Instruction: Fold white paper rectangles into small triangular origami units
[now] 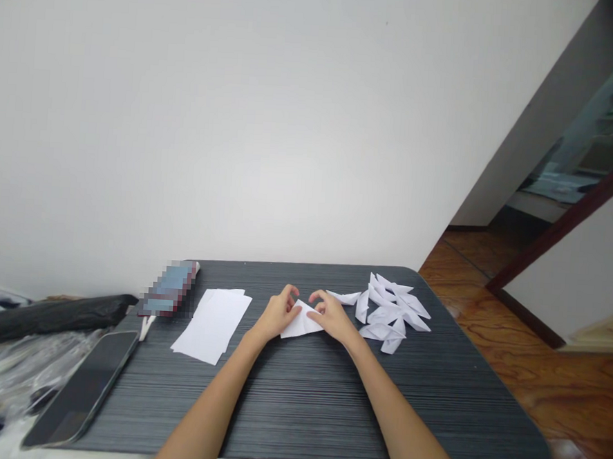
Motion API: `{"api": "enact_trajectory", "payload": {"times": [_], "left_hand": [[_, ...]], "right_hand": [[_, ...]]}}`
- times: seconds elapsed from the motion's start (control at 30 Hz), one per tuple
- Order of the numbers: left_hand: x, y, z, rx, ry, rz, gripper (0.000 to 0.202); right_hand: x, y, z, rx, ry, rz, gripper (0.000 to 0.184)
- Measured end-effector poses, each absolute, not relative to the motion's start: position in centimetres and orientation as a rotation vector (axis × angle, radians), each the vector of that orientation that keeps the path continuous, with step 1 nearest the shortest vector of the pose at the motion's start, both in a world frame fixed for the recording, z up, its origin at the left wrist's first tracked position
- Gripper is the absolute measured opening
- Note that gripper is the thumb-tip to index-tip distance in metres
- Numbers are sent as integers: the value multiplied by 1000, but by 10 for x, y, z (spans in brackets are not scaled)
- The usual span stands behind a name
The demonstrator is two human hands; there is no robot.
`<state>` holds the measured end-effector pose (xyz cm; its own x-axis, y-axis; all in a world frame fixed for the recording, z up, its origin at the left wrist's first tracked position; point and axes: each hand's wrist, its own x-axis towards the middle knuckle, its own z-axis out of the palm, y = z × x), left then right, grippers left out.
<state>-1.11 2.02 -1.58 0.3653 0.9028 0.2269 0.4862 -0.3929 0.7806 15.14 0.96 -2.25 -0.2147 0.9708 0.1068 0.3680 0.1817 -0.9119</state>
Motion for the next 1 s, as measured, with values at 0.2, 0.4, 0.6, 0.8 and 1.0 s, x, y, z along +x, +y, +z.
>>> {"api": "enact_trajectory", "payload": {"times": [0.2,0.4,0.6,0.8,1.0], "left_hand": [[-13,14,-11,2612,1067,625,15],[-17,11,-3,2768,907,447,32],[-16,8,0,2864,906,444,31],[-13,7,2,2881,904,500,32],[-12,6,3,2902,910,490,33]], "right_hand": [[146,4,-23,-1555,-2018,564,9],[152,2,-17,-1645,-2143,435,14],[169,-2,-2,-1284,-2333,408,17],[174,-4,0,-1155,-2462,552,24],[167,-2,-3,-1111,-2462,385,17]]}}
